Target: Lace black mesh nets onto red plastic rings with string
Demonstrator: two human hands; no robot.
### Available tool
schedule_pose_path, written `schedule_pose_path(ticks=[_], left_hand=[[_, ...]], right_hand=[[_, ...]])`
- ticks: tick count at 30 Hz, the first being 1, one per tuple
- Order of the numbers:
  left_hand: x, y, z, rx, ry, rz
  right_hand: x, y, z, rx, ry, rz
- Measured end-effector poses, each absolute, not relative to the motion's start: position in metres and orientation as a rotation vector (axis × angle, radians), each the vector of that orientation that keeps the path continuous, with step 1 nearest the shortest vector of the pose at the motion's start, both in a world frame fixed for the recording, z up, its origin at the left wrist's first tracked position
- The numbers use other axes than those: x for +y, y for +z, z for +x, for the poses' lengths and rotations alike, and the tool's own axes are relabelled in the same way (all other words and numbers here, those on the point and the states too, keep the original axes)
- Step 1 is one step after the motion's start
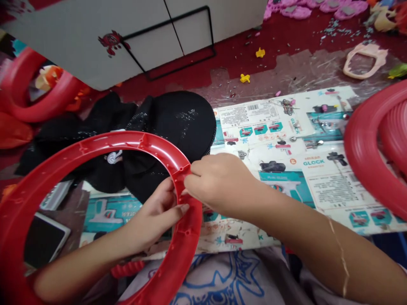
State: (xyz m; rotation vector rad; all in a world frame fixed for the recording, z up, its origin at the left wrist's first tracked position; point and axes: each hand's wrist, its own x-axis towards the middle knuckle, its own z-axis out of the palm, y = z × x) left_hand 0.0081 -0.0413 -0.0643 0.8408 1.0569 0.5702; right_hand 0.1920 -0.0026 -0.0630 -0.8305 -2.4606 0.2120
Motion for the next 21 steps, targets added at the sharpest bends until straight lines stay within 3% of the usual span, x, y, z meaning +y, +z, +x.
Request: schedule_pose_path(ticks=[3, 10, 21], left_hand=[[-0.041, -0.065, 0.001, 1.131, 0.367, 1.032], [-0.043, -0.059, -0.008, 0.966, 0.088, 1.218], [-0.045, -0.057, -0.001, 0.768, 0.313, 0.825]], right_hand=[[-0.001, -0.057, 0.196, -2.505, 0.077, -0.733], [-0.004, -0.055, 0.195, -2.563, 0.132, -0.683], [-0.003, -0.062, 0.193, -2.581, 0.371, -0.878]])
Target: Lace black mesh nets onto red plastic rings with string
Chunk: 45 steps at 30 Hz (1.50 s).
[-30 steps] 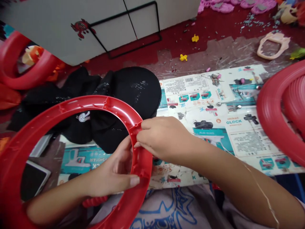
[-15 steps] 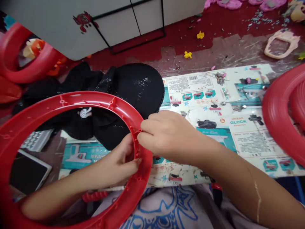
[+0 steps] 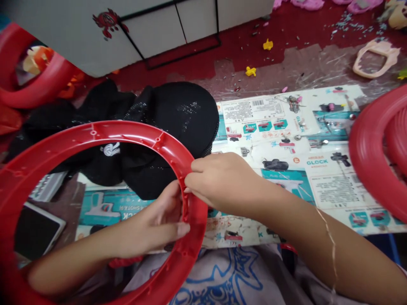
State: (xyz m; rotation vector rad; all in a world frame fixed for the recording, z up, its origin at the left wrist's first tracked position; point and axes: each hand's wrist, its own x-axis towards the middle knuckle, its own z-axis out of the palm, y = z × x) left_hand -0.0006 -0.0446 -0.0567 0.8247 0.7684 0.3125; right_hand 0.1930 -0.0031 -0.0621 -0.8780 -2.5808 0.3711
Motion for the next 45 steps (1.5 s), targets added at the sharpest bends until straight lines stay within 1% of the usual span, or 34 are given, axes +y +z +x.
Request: schedule_pose_path(ticks=[4, 10, 15, 17, 22, 27, 29, 32, 35, 45], left_hand=[[-0.043, -0.059, 0.004, 0.954, 0.406, 0.869], [-0.043, -0.062, 0.001, 1.18, 0.367, 1.186], [-0.043, -0.056, -0.006, 1.095, 0.169, 1.373], [-0.044, -0.054, -0.007, 1.052, 0.151, 1.368], [-0.044, -0.056, -0.005, 1.083, 0.217, 1.301], [-0.042, -0.056, -0.006, 1.101, 0.202, 1.301], [-0.041, -0.054, -0.008, 1.079, 0.161, 1.355], [-0.04, -0.051, -0.012, 1.007, 0.005, 1.405], [-0.041, -0.049, -0.015, 0.974, -0.105, 1.459], [-0.041, -0.048, -0.012, 0.951, -0.142, 1.508]], right_hand=[[-0.005, -0.061, 0.192, -2.609, 0.329, -0.879], [-0.004, -0.057, 0.199, -2.596, 0.324, -0.855], [-0.003, -0.055, 0.195, -2.612, 0.515, -0.874], [-0.005, -0.054, 0.191, -2.617, 0.569, -0.896], [-0.006, -0.055, 0.189, -2.575, 0.519, -0.929], [0.0, -0.056, 0.195, -2.55, 0.668, -0.96], [0.001, -0.054, 0.197, -2.543, 0.681, -0.906], [0.001, -0.053, 0.198, -2.526, 0.655, -0.809], [-0.001, -0.053, 0.195, -2.504, 0.645, -0.793], [-0.001, -0.054, 0.194, -2.46, 0.733, -0.784]])
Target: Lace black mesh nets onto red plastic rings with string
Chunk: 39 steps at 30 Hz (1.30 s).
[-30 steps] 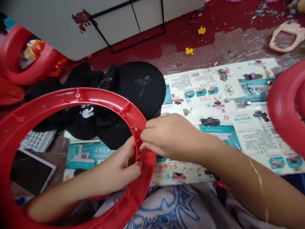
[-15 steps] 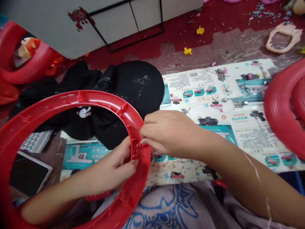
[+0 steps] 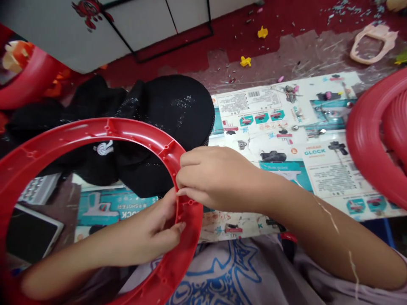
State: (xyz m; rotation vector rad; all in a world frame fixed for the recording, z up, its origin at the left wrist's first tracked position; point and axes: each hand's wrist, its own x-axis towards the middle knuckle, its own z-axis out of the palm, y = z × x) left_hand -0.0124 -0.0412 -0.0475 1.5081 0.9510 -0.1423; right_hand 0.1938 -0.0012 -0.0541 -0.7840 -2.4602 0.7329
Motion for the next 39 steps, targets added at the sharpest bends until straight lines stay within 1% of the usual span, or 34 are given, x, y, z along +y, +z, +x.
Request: schedule_pose_path(ticks=[6, 13, 17, 20, 24, 30, 33, 39], left_hand=[[-0.042, -0.045, -0.01, 0.932, -0.14, 1.482], [-0.045, -0.049, -0.009, 0.924, -0.115, 1.408], [-0.05, -0.05, -0.006, 0.914, 0.013, 1.15], [-0.051, -0.052, -0.002, 0.85, 0.212, 0.962], [-0.046, -0.057, 0.004, 0.894, 0.486, 0.822], [-0.044, -0.064, 0.008, 1.063, 0.62, 0.884], [-0.044, -0.064, 0.004, 1.079, 0.597, 0.946], [-0.044, -0.063, -0.009, 0.974, 0.345, 1.29]], right_hand=[[0.004, -0.054, 0.191, -2.435, 0.979, -0.863], [0.002, -0.051, 0.19, -2.494, 0.967, -0.947], [0.003, -0.054, 0.189, -2.503, 0.932, -0.986], [0.003, -0.054, 0.188, -2.501, 0.922, -1.012], [0.001, -0.053, 0.186, -2.527, 0.81, -1.065], [-0.004, -0.059, 0.186, -2.543, 0.5, -1.09], [-0.004, -0.062, 0.19, -2.515, 0.403, -1.004], [-0.005, -0.059, 0.193, -2.44, 0.314, -0.809]])
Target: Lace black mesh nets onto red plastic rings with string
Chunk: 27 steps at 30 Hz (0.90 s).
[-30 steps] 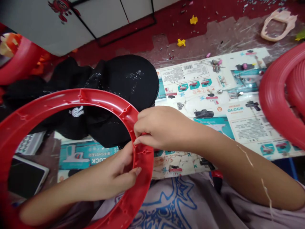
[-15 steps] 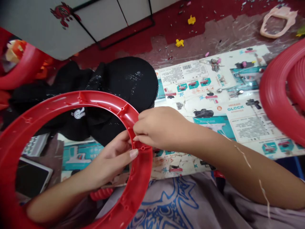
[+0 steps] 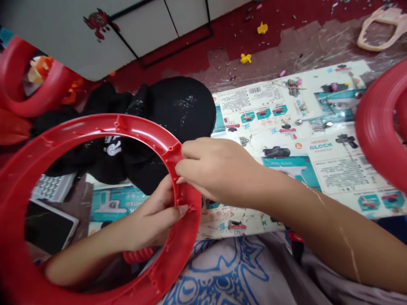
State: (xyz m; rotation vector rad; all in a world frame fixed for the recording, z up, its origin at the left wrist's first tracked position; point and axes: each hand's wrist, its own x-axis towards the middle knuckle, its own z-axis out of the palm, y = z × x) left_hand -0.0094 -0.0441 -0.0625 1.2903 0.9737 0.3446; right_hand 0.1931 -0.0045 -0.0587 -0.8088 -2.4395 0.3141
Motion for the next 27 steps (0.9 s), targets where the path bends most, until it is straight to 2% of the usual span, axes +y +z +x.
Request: schedule_pose_path(ticks=[12, 20, 27], left_hand=[[-0.047, -0.061, -0.014, 0.861, 0.079, 1.49], [-0.054, -0.064, 0.002, 0.772, 0.447, 0.899], [-0.046, -0.064, 0.006, 1.036, 0.562, 0.929]], right_hand=[[-0.005, -0.059, 0.191, -2.508, 0.574, -0.785], [-0.006, -0.064, 0.191, -2.52, 0.413, -0.798], [-0.009, -0.064, 0.188, -2.529, 0.313, -0.88]])
